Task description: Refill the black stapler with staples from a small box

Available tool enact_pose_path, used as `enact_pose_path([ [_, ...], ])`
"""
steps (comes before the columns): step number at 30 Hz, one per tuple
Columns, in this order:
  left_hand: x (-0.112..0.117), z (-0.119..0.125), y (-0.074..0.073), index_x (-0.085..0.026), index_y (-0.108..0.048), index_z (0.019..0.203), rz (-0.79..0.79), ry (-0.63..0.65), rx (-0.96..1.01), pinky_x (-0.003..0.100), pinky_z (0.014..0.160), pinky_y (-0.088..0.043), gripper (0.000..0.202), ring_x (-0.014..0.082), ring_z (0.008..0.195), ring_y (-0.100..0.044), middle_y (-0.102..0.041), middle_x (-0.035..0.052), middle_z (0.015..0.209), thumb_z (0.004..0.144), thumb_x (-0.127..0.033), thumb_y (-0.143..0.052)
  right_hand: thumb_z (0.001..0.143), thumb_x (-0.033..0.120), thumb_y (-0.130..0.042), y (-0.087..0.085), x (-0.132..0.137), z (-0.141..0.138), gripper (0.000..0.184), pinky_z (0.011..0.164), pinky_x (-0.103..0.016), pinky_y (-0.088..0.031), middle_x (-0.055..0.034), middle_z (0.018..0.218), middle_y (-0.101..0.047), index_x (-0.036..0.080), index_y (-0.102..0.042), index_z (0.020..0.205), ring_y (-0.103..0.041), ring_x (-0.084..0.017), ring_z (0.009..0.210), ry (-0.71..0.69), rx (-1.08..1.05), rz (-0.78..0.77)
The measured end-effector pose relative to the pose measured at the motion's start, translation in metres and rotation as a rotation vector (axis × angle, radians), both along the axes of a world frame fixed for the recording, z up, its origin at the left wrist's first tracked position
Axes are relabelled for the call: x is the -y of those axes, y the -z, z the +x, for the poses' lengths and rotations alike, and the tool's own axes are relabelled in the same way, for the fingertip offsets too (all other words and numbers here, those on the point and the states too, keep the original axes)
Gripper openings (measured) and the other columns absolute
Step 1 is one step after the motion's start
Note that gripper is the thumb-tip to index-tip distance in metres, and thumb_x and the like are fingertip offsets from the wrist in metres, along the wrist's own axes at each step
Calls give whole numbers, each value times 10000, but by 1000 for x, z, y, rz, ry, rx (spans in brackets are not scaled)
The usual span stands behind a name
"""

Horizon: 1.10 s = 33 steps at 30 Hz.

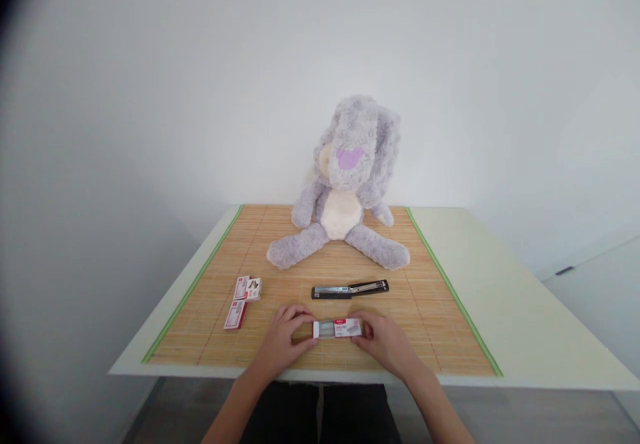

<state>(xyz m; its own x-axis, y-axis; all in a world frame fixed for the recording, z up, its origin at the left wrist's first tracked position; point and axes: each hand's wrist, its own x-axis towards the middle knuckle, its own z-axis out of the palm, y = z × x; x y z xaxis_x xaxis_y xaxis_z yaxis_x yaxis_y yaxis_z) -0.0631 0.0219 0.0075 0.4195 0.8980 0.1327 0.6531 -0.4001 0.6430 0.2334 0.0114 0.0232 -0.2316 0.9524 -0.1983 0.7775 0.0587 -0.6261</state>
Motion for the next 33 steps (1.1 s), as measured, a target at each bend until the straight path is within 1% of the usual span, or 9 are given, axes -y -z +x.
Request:
enact_pose_path([
  [3,0,-1,2,-358,-712,1164,5,-11,0,433,1026,-405,357,261,1182,-542,-648,14,1239,827,-447,-788,853,384,-729,-12,-1,-5,438,610,-254,-360,37,709,-638,287,-684,1278,-612,-161,660,1,16,47],
  [5,0,-1,3,-360,-712,1167,7,-13,3,431,1019,-406,365,261,1179,-543,-651,14,1238,824,-453,-790,910,407,-671,-21,-3,-20,304,628,-254,-365,25,744,-683,310,-726,1193,-635,-164,690,-21,16,86],
  [7,0,-1,2,-363,-710,1180,9,-12,5,432,1017,-407,376,263,1181,-543,-652,17,1242,825,-463,-786,945,385,-626,-27,-8,-39,196,653,-257,-370,16,807,-738,320,-771,1060,-669,-170,744,-96,54,104],
  [11,1,-1,0,-360,-716,1186,18,-12,10,436,1015,-410,380,269,1184,-542,-654,30,1237,831,-482,-774,904,321,-658,-30,-22,-69,151,671,-274,-368,-8,856,-785,311,-803,949,-707,-210,804,-237,230,121],
  [15,1,0,-1,-360,-720,1174,21,-15,16,436,1017,-412,365,265,1179,-545,-656,27,1226,833,-475,-774,882,284,-668,-29,-29,-78,149,697,-283,-386,-63,891,-793,267,-805,935,-714,-247,844,-260,284,141],
  [21,0,0,0,-354,-723,1177,21,-23,26,441,1017,-418,380,269,1172,-548,-659,32,1219,820,-470,-783,914,247,-614,-28,-27,-82,175,692,-289,-388,-111,880,-785,219,-786,896,-716,-258,832,-229,332,148],
  [25,0,0,0,-353,-725,1176,18,-24,24,446,1015,-422,364,271,1167,-552,-661,36,1215,834,-469,-768,902,259,-621,-27,-24,-78,153,666,-283,-359,-76,838,-775,229,-770,882,-701,-229,795,-198,304,150],
  [28,0,-1,0,-353,-728,1169,16,-23,29,443,1014,-423,357,270,1161,-554,-662,35,1217,832,-462,-773,910,280,-607,-26,-20,-65,152,636,-269,-336,-26,801,-754,247,-753,938,-671,-188,731,-161,264,152],
  [33,1,0,0,-360,-731,1153,29,-35,27,423,1006,-419,348,262,1157,-555,-665,21,1204,819,-441,-789,886,292,-620,-16,-12,-34,129,604,-249,-333,16,682,-660,228,-726,926,-584,-149,622,-16,60,108],
])
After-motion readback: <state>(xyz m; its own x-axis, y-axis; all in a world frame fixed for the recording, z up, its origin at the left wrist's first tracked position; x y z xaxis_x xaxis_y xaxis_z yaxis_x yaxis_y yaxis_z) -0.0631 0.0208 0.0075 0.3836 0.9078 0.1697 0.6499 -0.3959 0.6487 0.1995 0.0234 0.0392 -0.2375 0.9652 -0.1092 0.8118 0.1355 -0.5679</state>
